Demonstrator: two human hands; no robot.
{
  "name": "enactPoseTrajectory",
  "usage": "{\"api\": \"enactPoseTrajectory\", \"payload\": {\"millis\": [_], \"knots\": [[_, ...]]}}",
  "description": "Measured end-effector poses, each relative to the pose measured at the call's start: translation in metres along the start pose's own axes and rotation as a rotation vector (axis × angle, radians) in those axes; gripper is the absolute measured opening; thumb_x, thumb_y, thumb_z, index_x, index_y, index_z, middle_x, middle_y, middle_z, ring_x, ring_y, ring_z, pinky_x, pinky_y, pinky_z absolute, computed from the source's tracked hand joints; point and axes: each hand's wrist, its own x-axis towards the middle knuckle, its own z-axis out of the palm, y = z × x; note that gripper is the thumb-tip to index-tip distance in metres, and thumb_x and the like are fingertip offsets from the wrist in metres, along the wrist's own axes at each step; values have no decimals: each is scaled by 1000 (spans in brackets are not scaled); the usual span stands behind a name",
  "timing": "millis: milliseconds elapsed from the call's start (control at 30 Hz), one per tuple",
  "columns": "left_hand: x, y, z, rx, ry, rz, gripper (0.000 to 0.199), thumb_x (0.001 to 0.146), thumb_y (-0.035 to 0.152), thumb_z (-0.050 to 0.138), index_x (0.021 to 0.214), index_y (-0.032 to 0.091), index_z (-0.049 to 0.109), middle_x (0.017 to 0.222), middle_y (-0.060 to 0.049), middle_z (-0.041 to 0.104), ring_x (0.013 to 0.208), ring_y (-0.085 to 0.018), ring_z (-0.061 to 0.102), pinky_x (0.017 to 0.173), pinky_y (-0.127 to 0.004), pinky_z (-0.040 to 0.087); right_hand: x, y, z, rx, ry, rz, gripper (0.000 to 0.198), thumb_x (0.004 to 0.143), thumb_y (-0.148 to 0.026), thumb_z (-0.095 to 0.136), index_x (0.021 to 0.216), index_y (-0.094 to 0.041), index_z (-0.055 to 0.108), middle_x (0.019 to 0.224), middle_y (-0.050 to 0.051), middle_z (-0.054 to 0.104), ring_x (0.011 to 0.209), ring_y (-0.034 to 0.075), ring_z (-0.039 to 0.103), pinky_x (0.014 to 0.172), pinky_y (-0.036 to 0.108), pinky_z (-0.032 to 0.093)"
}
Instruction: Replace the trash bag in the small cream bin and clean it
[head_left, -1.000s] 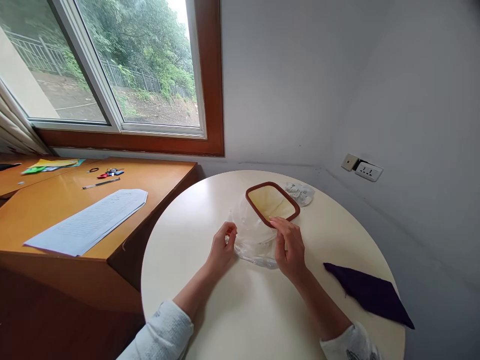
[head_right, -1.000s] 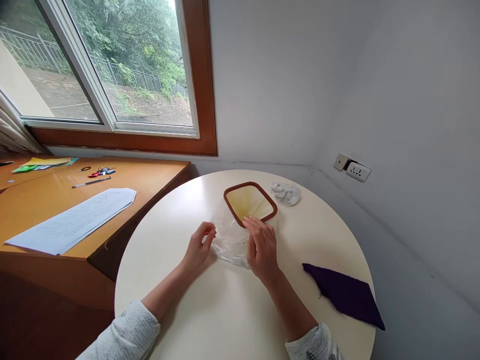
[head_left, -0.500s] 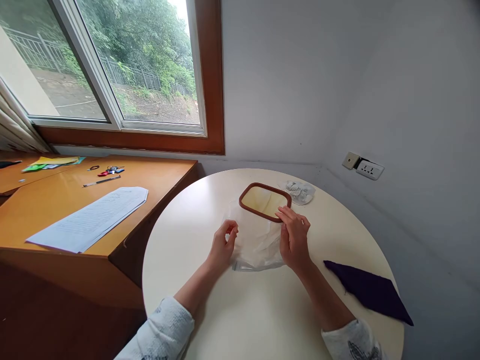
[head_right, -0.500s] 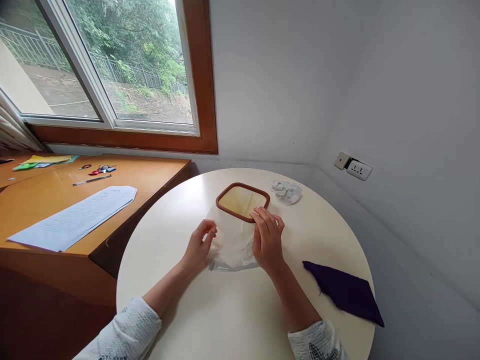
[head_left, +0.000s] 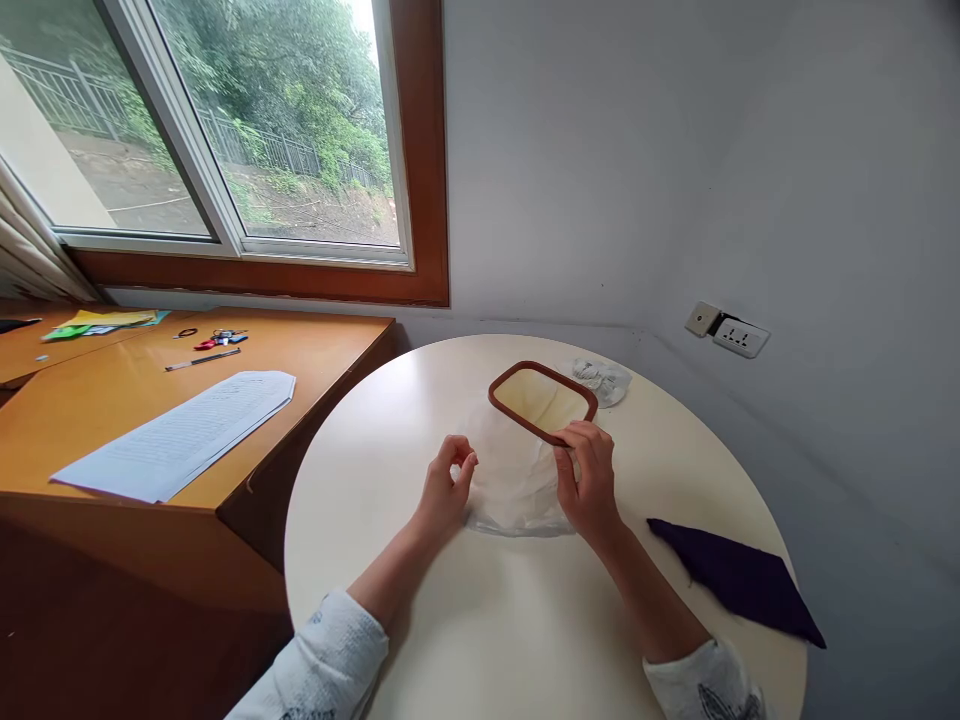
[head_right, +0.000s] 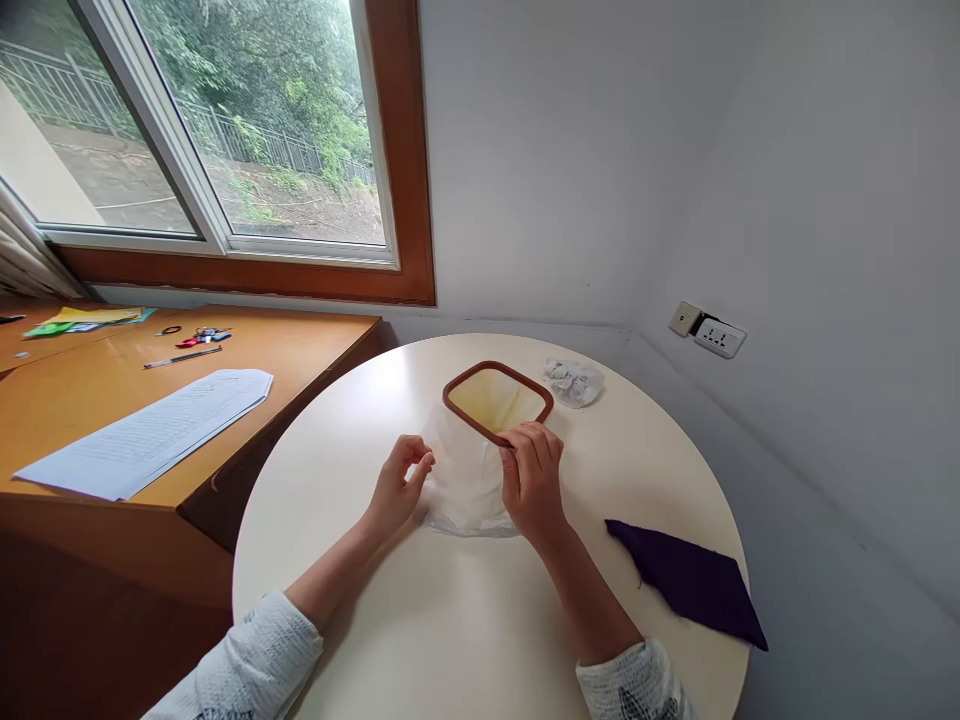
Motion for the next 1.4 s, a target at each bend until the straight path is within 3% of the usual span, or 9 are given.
{"api": "enactPoseTrajectory", "payload": {"millis": [100,233,367,600,767,900,1033,1167,1400], "knots": [[0,-2,3,5,54,59,29,80,26,56,104,23,40,95,-3,49,87,-15,50,82,-34,44,0,-2,2,43,36,-4,21,85,-10,43,101,-21,51,91,7,56,96,22,50,86,43,42],[-3,2,9,44,6,107,92,67,32,72,136,26,12,130,-13,33,121,-25,37,100,-46,33,-1,-9,5,90,77,14,20,84,-10,45,99,-22,52,89,6,55,93,22,50,83,42,44],[-6,5,14,116,-25,84,113,60,36,76,141,29,-3,143,-14,17,135,-31,17,105,-54,24,-7,-20,12,170,65,31,22,84,-9,47,100,-22,53,90,6,55,94,21,50,82,41,45],[-4,-2,19,353,124,161,125,53,39,80,140,25,-10,145,-20,12,134,-39,14,102,-61,26,-14,-34,20,262,38,66,22,83,-9,48,100,-23,54,89,5,57,94,20,50,83,41,45],[-1,-4,14,486,170,250,129,53,33,79,138,21,-17,144,-24,8,135,-42,8,102,-65,18,-18,-38,20,349,-36,103,21,82,-10,48,99,-22,53,88,5,56,93,20,51,84,41,45],[1,-6,8,538,184,351,129,51,42,79,139,18,-13,141,-26,14,134,-42,10,103,-65,14,-19,-38,17,384,-89,127,23,84,-13,40,100,-21,54,91,6,56,92,20,51,83,42,44],[2,-8,7,557,211,397,125,52,44,78,140,18,-8,141,-26,17,135,-41,13,102,-63,20,-18,-36,18,330,-108,129,21,84,-13,43,97,-21,57,88,5,56,89,19,50,80,40,45],[3,-12,8,583,220,446,121,54,49,76,140,18,-5,142,-26,16,135,-41,11,100,-64,23,-18,-34,21,294,-91,131,13,81,-14,50,88,-21,58,82,4,56,83,18,50,75,37,46],[6,-16,8,602,244,535,122,53,55,75,140,19,-2,144,-25,10,134,-42,11,102,-64,16,-20,-32,22,317,-82,137,10,80,-13,52,84,-21,55,80,4,55,81,18,51,72,35,47]]}}
